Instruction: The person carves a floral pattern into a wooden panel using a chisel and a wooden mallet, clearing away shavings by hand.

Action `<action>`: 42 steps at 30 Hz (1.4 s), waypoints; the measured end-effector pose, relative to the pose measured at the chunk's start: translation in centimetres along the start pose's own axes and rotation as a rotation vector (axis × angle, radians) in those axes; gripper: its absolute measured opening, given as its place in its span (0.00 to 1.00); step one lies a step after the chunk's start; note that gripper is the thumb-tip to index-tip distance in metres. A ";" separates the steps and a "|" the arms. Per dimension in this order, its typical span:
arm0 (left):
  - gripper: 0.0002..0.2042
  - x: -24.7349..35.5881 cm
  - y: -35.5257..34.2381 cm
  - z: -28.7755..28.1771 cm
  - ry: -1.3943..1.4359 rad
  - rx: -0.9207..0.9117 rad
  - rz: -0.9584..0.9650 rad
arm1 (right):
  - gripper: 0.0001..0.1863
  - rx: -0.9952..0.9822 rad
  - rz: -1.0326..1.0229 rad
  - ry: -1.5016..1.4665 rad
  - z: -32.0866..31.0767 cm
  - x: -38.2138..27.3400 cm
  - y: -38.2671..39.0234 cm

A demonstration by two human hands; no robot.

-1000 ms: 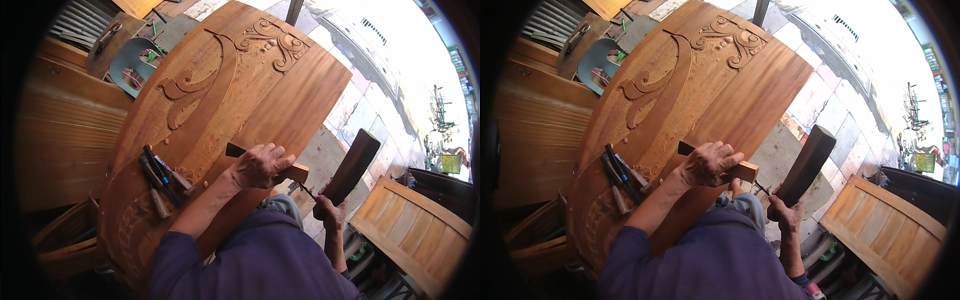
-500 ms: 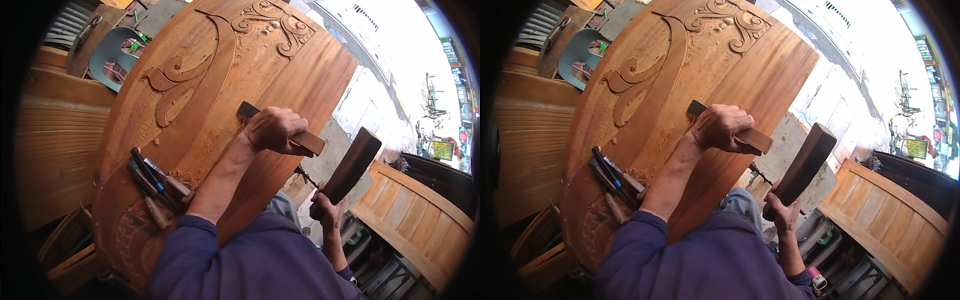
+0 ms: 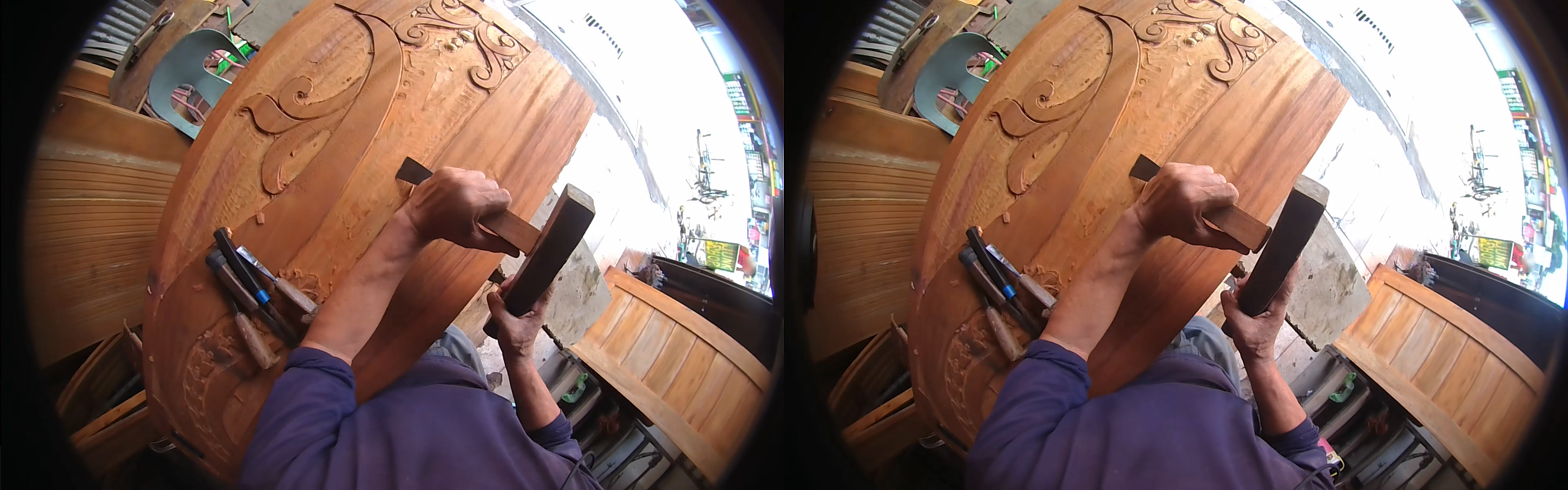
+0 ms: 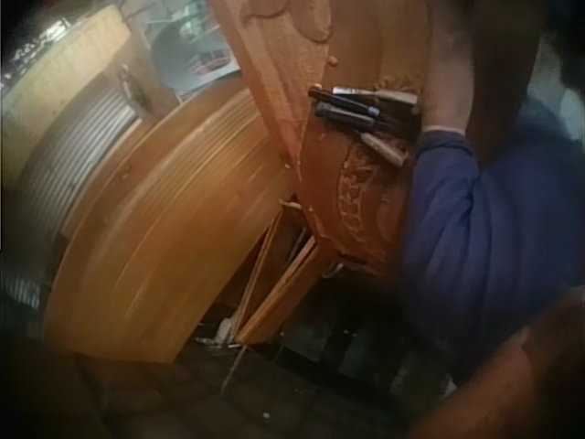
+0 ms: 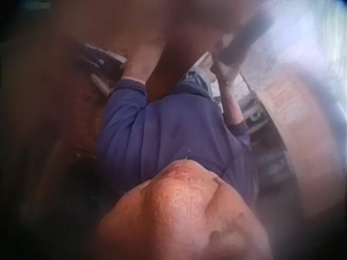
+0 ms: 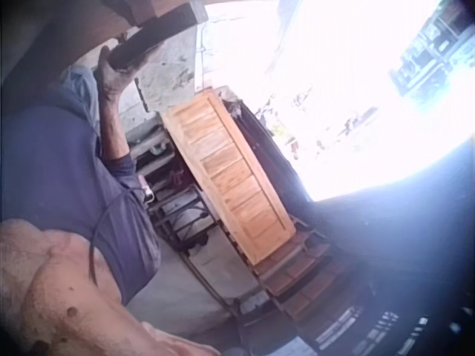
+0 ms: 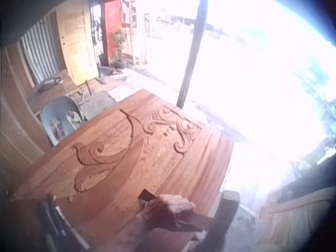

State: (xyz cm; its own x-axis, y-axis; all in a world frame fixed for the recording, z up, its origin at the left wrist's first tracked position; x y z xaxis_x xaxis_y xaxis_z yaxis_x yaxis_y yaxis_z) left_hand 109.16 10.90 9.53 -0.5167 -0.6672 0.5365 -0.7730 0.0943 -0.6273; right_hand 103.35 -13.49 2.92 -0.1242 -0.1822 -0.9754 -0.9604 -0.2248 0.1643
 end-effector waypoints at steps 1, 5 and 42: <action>0.30 -0.2 0.1 -0.1 0.007 0.014 0.009 | 0.65 -0.009 -0.006 0.017 -0.4 0.2 -0.1; 0.30 -0.1 0.1 0.2 -0.027 -0.014 0.027 | 0.66 0.084 0.042 -0.089 0.0 2.0 0.2; 0.31 -0.6 0.5 0.5 0.002 -0.034 0.027 | 0.68 0.041 0.078 0.019 0.3 1.2 -0.3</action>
State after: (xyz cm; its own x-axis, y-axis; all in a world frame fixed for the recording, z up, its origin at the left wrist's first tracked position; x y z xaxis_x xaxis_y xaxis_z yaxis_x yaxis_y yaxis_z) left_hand 109.30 11.00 8.60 -0.5381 -0.6630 0.5205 -0.7709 0.1373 -0.6220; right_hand 103.37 -13.34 1.70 -0.1942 -0.2156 -0.9570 -0.9577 -0.1696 0.2326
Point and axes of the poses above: each hand's wrist, its own y-axis away from the middle knuckle, its own z-axis out of the palm, x = y × z, the point moved 9 cm from there along -y, towards the middle knuckle, and after that the axes turned 1 degree about -x, right-handed, at the moved point
